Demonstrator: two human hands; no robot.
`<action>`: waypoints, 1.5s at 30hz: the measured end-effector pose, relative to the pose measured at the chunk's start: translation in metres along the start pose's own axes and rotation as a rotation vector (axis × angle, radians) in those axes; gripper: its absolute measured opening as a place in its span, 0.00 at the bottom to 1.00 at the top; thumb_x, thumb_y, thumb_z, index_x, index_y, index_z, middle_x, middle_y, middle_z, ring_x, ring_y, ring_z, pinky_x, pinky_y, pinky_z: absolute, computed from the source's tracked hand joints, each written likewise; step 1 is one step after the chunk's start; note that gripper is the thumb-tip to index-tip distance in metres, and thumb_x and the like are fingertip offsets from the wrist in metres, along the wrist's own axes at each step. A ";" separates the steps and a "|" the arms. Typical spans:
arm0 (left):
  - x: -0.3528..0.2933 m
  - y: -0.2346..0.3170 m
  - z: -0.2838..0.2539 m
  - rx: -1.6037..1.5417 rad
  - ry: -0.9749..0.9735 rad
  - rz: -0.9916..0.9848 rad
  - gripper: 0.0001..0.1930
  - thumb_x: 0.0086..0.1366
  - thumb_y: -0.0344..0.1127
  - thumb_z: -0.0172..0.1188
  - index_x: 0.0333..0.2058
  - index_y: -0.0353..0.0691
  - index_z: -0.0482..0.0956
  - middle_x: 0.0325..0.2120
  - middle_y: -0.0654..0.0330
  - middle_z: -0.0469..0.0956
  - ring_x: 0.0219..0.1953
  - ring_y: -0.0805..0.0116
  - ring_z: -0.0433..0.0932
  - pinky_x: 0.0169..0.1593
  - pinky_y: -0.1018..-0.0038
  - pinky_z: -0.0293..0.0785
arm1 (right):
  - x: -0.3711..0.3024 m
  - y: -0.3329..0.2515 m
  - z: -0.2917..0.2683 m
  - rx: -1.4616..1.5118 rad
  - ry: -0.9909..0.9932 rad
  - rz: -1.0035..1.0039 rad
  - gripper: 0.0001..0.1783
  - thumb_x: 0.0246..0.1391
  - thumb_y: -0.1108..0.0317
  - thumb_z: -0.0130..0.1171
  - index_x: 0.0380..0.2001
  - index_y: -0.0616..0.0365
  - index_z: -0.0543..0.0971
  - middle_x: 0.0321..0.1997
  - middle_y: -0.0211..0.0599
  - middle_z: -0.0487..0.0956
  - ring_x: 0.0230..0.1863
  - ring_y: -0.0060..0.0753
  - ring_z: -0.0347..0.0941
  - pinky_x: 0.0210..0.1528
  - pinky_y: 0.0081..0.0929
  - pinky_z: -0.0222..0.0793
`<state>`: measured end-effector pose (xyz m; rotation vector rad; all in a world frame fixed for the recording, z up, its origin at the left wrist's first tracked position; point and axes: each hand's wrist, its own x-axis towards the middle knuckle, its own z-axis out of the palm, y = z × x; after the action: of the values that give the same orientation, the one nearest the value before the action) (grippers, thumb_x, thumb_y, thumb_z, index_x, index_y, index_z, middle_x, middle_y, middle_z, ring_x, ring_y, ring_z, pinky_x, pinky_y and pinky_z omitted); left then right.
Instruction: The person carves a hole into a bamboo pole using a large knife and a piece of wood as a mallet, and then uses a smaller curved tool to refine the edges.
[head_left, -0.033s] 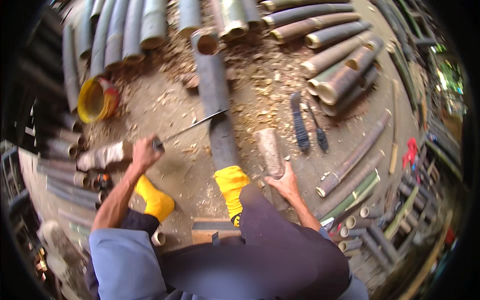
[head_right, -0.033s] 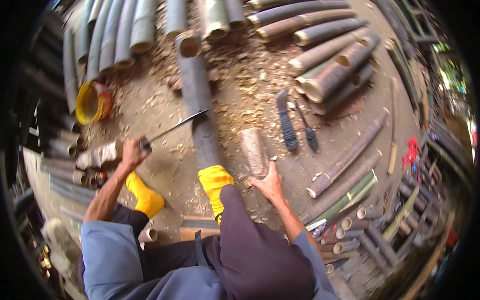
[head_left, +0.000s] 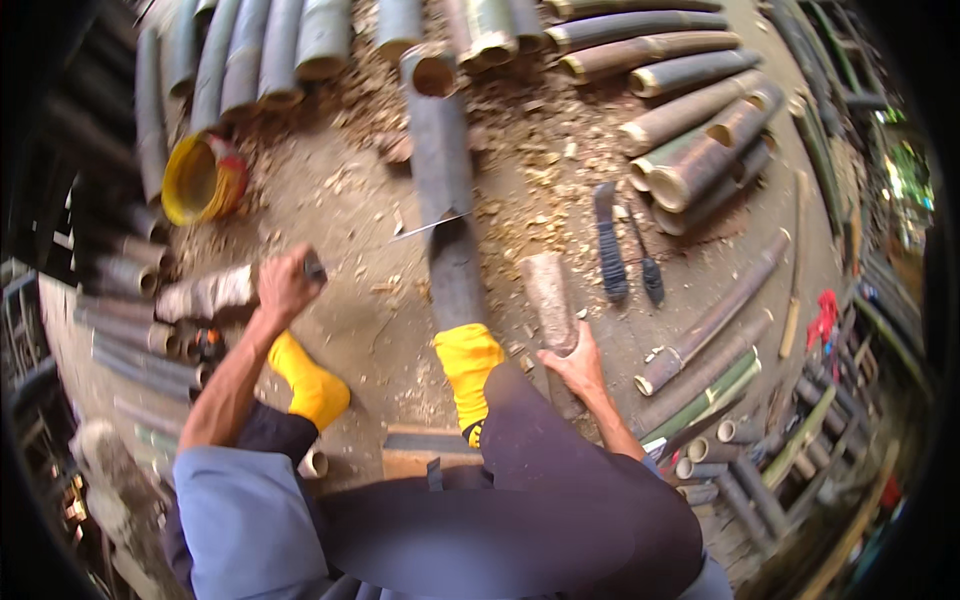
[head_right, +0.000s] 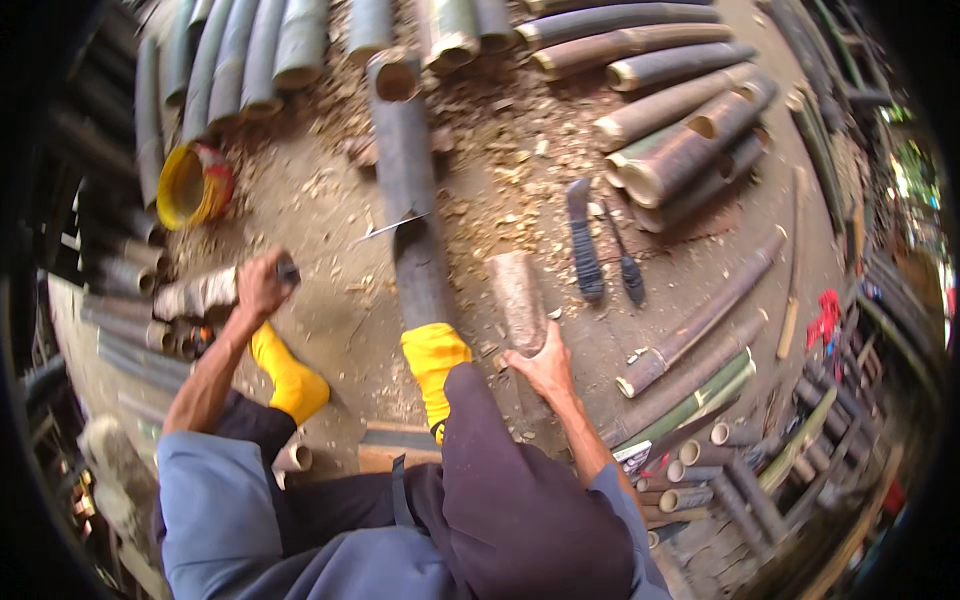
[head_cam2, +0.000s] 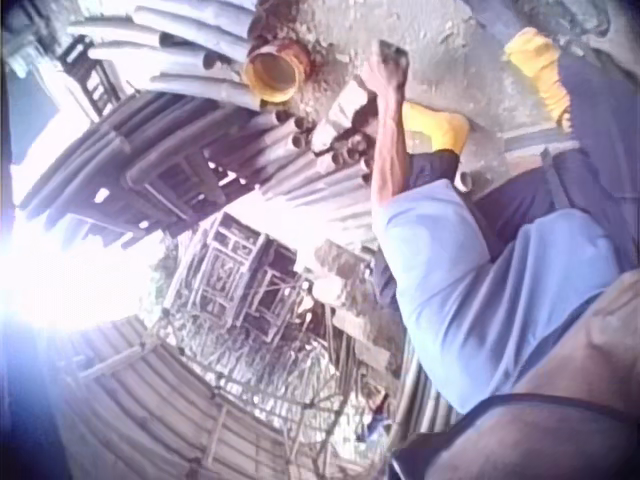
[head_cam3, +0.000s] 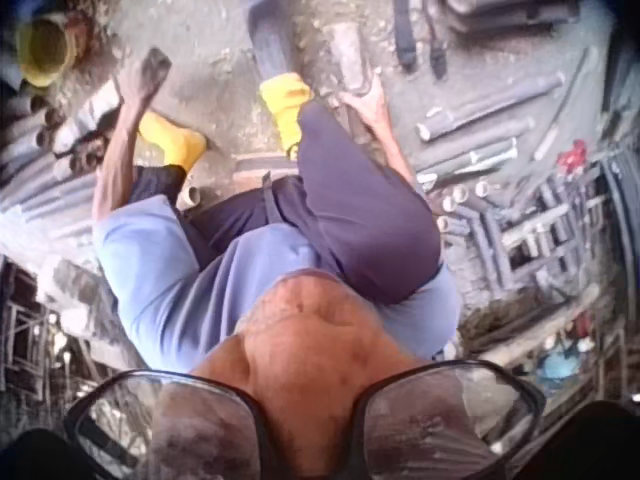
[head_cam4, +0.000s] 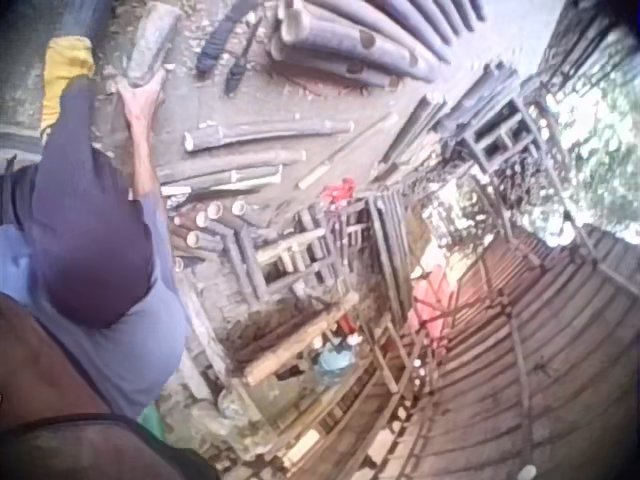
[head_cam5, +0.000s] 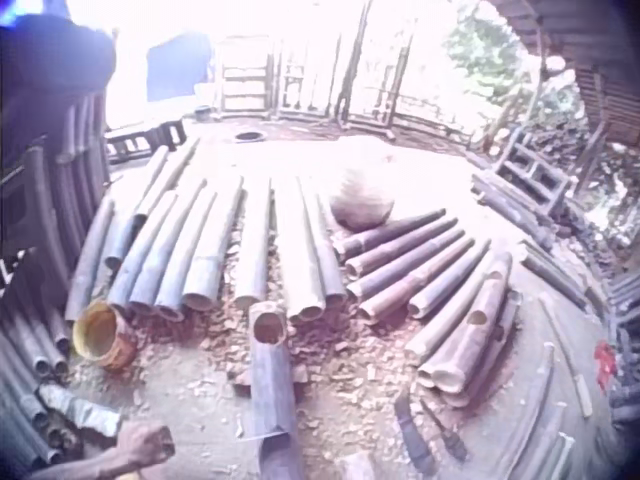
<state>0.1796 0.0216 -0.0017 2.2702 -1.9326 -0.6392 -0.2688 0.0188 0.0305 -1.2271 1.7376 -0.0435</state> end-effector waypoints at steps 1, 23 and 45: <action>0.001 0.005 -0.014 0.088 0.137 0.080 0.09 0.44 0.34 0.62 0.26 0.43 0.72 0.21 0.54 0.74 0.25 0.51 0.74 0.29 0.61 0.70 | -0.001 0.002 0.000 -0.011 0.016 -0.011 0.40 0.31 0.58 0.71 0.49 0.62 0.66 0.42 0.53 0.77 0.44 0.48 0.75 0.46 0.38 0.69; -0.003 0.011 -0.018 0.163 -0.183 0.313 0.13 0.43 0.28 0.58 0.28 0.39 0.65 0.22 0.54 0.72 0.26 0.50 0.74 0.28 0.60 0.70 | 0.023 -0.042 -0.041 -0.442 -0.132 -1.234 0.44 0.28 0.59 0.70 0.52 0.65 0.65 0.41 0.51 0.75 0.38 0.51 0.75 0.38 0.39 0.72; 0.011 0.006 0.000 0.182 -0.099 0.350 0.10 0.46 0.28 0.57 0.27 0.39 0.66 0.21 0.53 0.72 0.26 0.51 0.74 0.30 0.59 0.70 | 0.087 -0.103 -0.011 -0.781 -0.463 -1.277 0.31 0.35 0.57 0.68 0.41 0.62 0.69 0.30 0.47 0.75 0.28 0.46 0.73 0.30 0.38 0.71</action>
<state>0.1757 0.0098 -0.0024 1.9444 -2.4471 -0.5592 -0.2064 -0.1011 0.0303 -2.4944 0.3203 0.1703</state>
